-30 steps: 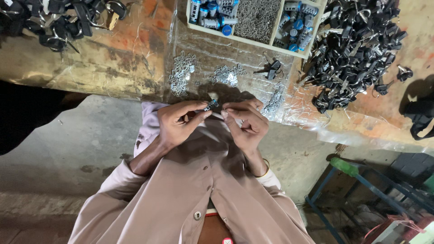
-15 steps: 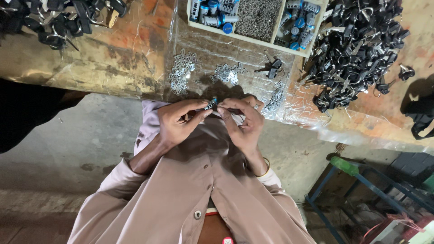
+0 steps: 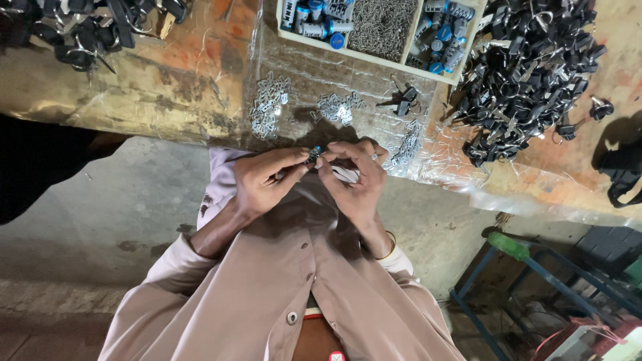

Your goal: The person sits at a workbench assembling keychains. They hold a blue plastic connector in one hand and repeatedly thread small metal split rings and links onto it by hand, taking parts from compartment trays, then place finished connectors back into the tray and continue with the next one.

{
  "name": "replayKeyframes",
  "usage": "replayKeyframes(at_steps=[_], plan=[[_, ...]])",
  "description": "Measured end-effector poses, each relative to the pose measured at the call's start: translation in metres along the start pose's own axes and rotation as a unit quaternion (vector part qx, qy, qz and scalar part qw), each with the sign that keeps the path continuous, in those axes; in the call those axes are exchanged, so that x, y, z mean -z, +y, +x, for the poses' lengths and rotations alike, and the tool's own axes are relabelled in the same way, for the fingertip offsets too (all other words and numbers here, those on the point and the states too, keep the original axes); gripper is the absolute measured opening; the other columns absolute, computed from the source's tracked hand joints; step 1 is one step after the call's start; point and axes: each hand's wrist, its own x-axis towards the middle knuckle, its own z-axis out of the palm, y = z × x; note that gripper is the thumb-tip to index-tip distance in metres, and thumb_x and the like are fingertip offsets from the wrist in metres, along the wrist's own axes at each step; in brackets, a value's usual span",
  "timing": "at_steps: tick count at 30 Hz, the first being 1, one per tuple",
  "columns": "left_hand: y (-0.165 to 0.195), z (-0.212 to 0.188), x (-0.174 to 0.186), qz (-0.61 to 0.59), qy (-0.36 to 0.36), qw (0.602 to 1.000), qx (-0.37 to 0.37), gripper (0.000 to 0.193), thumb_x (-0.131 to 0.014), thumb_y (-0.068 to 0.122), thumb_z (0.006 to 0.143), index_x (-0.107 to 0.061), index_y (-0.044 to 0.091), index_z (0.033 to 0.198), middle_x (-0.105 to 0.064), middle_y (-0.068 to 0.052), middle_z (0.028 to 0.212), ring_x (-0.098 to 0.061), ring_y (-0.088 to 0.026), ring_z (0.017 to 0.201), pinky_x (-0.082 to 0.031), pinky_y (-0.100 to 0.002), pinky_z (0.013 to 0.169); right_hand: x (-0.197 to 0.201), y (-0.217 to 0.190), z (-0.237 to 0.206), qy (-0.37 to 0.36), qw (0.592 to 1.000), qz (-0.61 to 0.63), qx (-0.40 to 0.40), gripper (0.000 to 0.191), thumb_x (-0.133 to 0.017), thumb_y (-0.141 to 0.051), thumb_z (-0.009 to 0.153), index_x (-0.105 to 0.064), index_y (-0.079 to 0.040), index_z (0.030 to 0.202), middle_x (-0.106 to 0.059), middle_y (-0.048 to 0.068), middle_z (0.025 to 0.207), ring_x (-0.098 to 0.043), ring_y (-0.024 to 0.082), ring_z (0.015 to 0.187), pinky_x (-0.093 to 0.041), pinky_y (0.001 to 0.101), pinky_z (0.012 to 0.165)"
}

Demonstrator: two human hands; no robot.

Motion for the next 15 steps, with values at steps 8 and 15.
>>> replayKeyframes(at_steps=[8, 15], plan=[[0.001, 0.001, 0.0, 0.032, 0.0, 0.998, -0.055, 0.024, -0.086, 0.0, 0.088, -0.075, -0.001, 0.109, -0.077, -0.013, 0.11, -0.078, -0.02, 0.089, -0.063, -0.028, 0.071, 0.016, -0.003, -0.007, -0.07, 0.953, -0.271, 0.114, 0.024, -0.091, -0.021, 0.086, -0.085, -0.018, 0.109, -0.065, -0.001, 0.097, -0.056, 0.018, 0.092, -0.031, 0.0352, 0.092], [0.001, -0.001, -0.001, -0.04, 0.019, 0.999, 0.013, 0.024, -0.086, -0.002, 0.087, -0.075, 0.001, 0.109, -0.078, -0.012, 0.112, -0.075, -0.011, 0.083, -0.053, -0.022, 0.059, 0.056, 0.008, -0.013, 0.095, 0.94, -0.318, 0.074, 0.042, -0.087, -0.031, 0.087, -0.073, -0.011, 0.12, -0.056, 0.014, 0.137, -0.043, 0.035, 0.131, -0.029, 0.0498, 0.113]])
